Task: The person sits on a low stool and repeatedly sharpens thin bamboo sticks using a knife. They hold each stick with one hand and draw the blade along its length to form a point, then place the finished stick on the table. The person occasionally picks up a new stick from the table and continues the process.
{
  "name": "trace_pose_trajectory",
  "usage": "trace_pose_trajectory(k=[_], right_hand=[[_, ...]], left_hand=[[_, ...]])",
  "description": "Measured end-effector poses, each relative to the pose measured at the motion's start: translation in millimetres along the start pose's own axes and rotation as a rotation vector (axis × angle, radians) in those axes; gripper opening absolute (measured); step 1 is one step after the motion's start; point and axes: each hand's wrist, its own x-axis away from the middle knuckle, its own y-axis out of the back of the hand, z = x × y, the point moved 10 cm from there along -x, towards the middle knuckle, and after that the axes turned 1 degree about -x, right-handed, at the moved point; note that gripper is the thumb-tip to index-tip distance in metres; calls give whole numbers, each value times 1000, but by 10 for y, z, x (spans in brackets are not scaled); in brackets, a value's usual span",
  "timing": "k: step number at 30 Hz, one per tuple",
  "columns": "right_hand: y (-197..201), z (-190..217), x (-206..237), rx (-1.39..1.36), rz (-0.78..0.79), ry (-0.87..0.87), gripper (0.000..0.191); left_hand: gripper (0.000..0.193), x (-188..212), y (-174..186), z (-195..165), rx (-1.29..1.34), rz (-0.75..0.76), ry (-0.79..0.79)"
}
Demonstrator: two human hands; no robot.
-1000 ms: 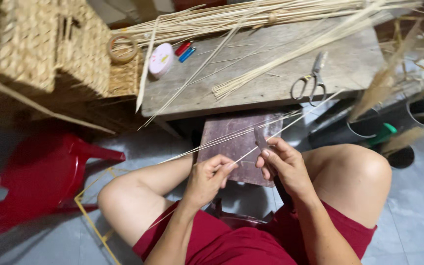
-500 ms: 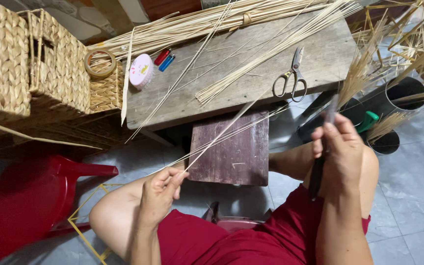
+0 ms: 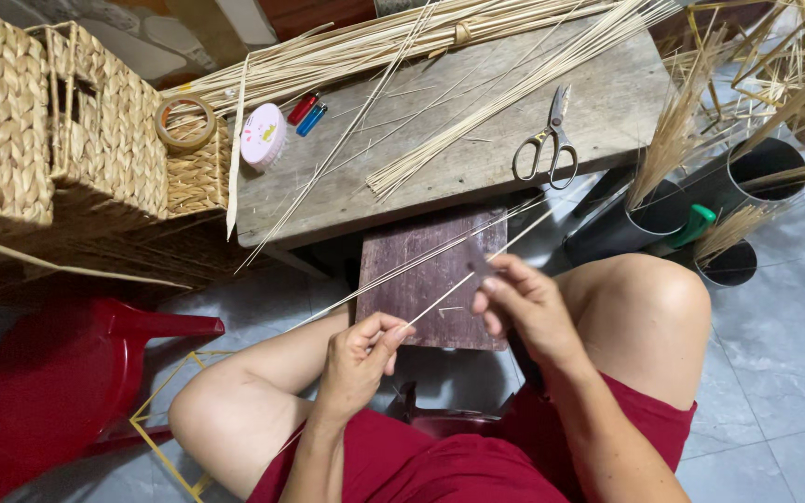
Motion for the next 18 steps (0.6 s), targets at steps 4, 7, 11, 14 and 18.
trace_pose_trajectory(k=[4,7,11,14,18], right_hand=[[418,260,42,-57,-167,87,24],[714,574,165,-39,-294,186,21],[911,920,260,-42,-397,307,25],[670,786,231,-38,-321,237,31],[-69,123,125,163,-9,-77,46]], left_hand=[[18,78,133,105,42,21,12],[18,151,309,213,97,40,57],[17,187,607,340,76,-74,127],[15,122,542,300,142,-92,73],[15,-19,135,188,116,-45,0]])
